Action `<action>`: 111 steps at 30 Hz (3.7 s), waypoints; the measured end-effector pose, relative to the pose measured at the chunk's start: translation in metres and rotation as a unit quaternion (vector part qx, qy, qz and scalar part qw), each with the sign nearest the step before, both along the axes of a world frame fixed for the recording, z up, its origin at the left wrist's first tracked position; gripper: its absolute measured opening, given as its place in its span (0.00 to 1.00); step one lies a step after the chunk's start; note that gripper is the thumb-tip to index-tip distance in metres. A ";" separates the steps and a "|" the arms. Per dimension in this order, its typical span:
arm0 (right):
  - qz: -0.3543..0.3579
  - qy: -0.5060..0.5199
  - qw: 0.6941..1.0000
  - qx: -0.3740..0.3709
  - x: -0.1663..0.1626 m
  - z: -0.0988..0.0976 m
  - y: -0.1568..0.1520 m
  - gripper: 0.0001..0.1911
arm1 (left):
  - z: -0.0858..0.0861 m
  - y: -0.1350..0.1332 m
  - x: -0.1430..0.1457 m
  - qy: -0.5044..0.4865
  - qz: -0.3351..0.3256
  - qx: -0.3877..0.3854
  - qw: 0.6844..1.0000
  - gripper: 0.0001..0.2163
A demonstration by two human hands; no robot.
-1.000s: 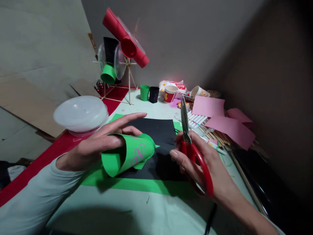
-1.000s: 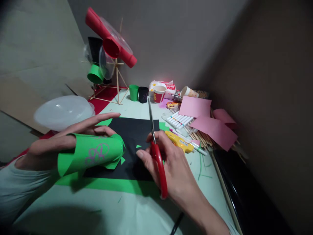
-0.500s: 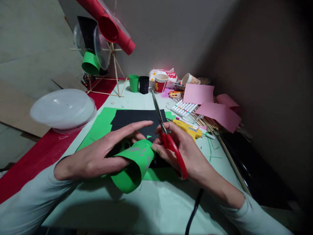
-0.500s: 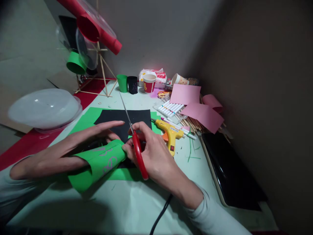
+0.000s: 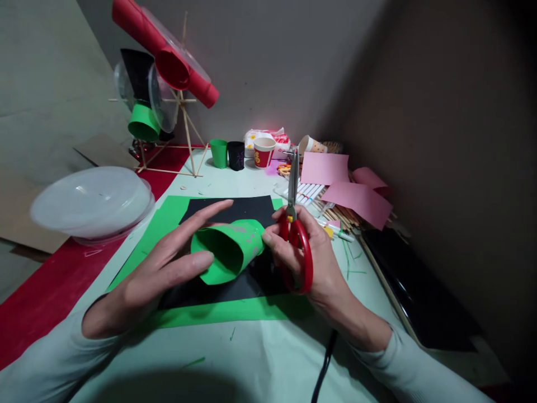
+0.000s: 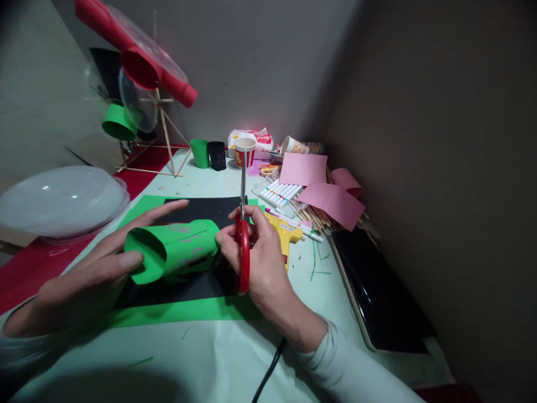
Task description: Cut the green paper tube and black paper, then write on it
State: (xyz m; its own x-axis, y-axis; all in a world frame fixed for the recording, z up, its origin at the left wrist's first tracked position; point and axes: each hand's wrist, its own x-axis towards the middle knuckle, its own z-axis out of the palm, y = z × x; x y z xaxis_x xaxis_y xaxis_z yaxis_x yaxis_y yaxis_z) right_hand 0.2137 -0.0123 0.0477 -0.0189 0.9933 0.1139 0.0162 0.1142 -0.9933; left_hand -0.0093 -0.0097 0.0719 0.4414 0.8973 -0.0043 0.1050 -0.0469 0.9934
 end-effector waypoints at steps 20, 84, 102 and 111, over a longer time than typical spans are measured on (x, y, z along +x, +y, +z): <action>0.024 -0.320 0.936 0.143 0.007 0.017 -0.018 0.07 | 0.012 0.009 -0.011 -0.281 0.164 -0.049 0.944 0.23; 0.094 -0.291 0.949 0.080 0.004 0.005 -0.018 0.14 | 0.006 -0.006 -0.011 -0.325 -0.015 -0.191 0.926 0.38; 0.096 -0.285 0.949 0.092 0.004 0.009 -0.020 0.14 | 0.012 -0.004 -0.010 -0.316 -0.031 -0.169 0.933 0.38; 0.092 -0.324 0.937 0.097 0.007 0.007 -0.021 0.14 | 0.013 -0.002 -0.014 -0.297 -0.030 -0.143 0.944 0.38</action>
